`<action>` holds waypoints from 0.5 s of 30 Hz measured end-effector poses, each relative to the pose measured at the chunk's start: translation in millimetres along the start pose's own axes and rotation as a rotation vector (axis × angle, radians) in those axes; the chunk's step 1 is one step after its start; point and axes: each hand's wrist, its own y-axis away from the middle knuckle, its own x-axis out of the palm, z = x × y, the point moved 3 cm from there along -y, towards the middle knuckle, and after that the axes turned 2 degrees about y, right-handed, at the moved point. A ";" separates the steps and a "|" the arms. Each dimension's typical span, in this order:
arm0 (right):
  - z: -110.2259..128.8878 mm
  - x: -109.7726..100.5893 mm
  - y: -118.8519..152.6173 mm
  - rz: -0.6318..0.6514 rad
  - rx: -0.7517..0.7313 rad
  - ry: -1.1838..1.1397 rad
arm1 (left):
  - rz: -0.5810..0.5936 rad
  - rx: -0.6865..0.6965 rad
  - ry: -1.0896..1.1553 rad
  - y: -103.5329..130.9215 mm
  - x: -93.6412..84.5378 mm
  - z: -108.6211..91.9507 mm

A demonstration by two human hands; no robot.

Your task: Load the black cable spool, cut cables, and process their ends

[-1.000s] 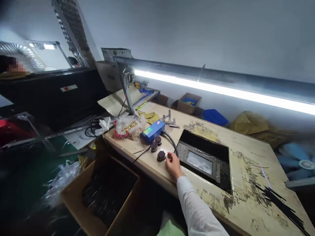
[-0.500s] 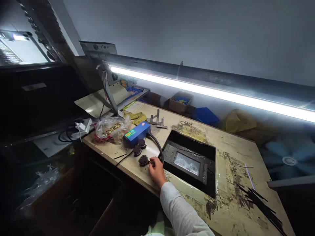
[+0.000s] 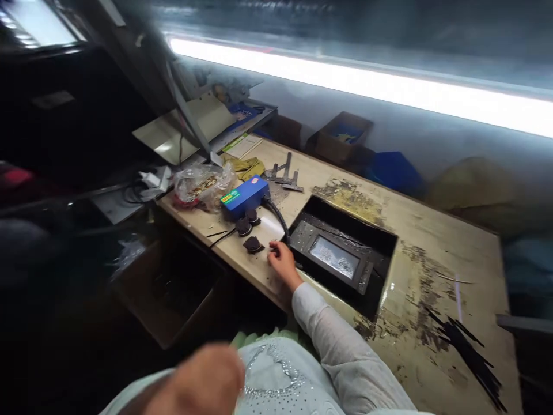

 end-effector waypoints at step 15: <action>23.4 8.9 -27.8 0.252 -0.322 0.322 | -0.308 0.338 -0.133 -181.7 -21.8 41.8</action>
